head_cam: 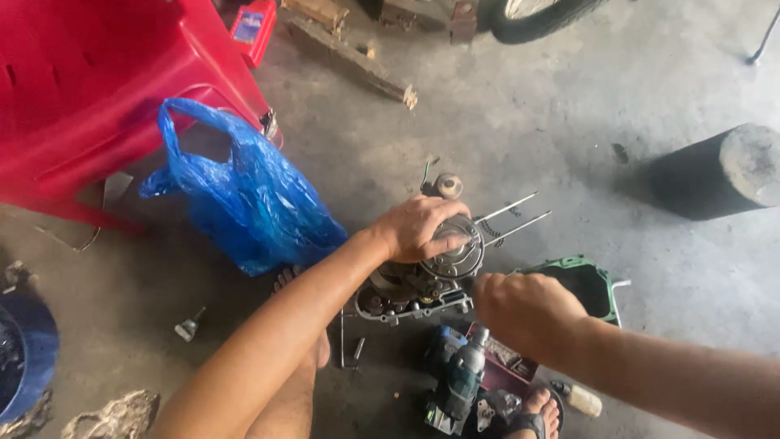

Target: Assembling and repairing various components of a motorcycle engine on the workshop floor.

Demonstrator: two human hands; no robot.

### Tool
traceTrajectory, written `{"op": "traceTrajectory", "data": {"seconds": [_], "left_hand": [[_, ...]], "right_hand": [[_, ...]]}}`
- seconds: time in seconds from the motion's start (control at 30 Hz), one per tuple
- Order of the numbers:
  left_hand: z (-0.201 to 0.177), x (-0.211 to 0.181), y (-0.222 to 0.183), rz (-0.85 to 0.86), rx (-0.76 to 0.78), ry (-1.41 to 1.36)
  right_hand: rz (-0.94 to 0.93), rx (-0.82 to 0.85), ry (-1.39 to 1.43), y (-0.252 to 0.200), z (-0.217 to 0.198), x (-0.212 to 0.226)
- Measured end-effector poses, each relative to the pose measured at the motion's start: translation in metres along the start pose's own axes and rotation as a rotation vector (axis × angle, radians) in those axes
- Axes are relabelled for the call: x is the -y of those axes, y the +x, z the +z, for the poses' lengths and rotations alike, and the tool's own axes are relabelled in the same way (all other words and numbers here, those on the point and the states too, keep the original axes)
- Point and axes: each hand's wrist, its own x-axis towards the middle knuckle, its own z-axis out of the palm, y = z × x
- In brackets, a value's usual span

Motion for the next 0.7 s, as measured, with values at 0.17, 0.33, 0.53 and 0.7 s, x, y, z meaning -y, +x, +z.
{"op": "traceTrajectory", "data": {"seconds": [0.17,0.33,0.53,0.7], "left_hand": [[-0.002,0.005,0.001,-0.003,0.033,-0.025],[-0.004,0.000,-0.003,0.024,-0.008,0.002],[-0.010,-0.005,-0.001,0.094,-0.007,0.022],[-0.012,-0.007,0.001,0.103,-0.006,0.037]], "right_hand": [[0.026,0.030,0.068,-0.002,0.014,-0.021],[0.180,0.150,0.259,-0.007,-0.017,-0.031],[0.247,0.122,0.383,-0.017,0.001,-0.039],[0.300,0.037,0.447,-0.033,0.010,-0.048]]}}
